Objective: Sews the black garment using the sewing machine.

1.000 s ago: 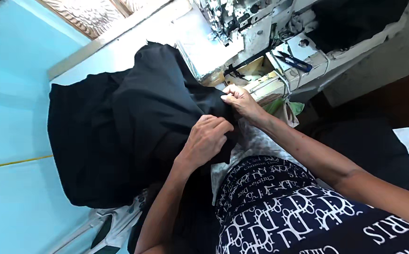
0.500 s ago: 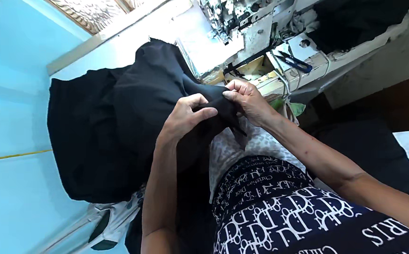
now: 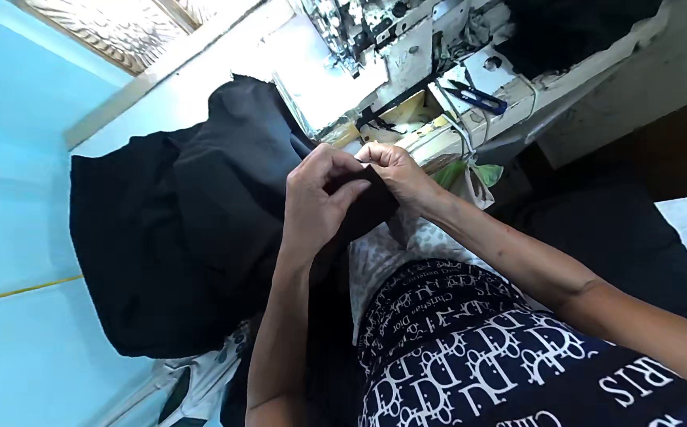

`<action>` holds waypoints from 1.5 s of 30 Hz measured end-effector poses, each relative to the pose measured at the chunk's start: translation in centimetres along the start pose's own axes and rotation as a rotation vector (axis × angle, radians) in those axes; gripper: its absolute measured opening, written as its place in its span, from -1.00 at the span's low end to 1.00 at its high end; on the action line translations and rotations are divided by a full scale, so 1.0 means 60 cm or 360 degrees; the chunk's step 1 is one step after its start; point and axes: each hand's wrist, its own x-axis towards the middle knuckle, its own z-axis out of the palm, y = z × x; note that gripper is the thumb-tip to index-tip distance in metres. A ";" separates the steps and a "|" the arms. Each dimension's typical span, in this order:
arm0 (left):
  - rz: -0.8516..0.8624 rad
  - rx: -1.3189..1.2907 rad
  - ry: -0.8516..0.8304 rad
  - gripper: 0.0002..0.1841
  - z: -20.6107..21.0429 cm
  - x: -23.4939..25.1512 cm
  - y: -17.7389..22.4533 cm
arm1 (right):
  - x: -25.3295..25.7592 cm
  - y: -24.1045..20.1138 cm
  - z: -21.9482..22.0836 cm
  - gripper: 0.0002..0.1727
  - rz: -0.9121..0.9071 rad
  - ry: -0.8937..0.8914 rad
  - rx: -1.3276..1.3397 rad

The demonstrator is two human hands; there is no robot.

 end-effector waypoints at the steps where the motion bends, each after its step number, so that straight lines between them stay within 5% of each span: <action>1: -0.0146 0.0176 0.0030 -0.74 0.000 -0.001 -0.006 | -0.002 0.000 0.002 -0.85 0.0001 0.0029 -0.0006; 6: -0.0600 0.0306 0.0001 -0.76 -0.015 -0.007 -0.020 | -0.009 -0.001 -0.001 -0.95 -0.0124 0.0002 -0.0179; 12: -0.0299 -0.0422 0.0147 -0.79 -0.023 -0.021 -0.020 | -0.002 -0.002 0.010 -0.96 -0.0095 0.0001 -0.0108; 20: -0.0206 -0.0048 0.0391 -0.93 -0.001 -0.039 -0.018 | -0.004 -0.001 0.026 -0.82 0.0066 -0.0034 0.0121; 35: -0.0221 -0.0082 0.0473 -0.87 -0.006 -0.039 -0.037 | -0.004 -0.003 0.033 -0.74 0.0079 -0.0139 0.0033; 40: -0.0302 -0.0037 0.0339 -0.70 -0.017 -0.041 -0.044 | 0.000 0.000 0.030 -0.71 -0.0040 -0.0215 -0.0228; 43: -0.0403 -0.0173 0.0316 -0.89 -0.024 -0.043 -0.049 | 0.002 0.001 0.037 -0.77 -0.0246 -0.0234 -0.0377; 45: -0.0416 -0.0177 0.0448 -0.82 -0.027 -0.042 -0.039 | 0.003 0.006 0.044 -0.90 -0.0492 -0.0256 -0.0489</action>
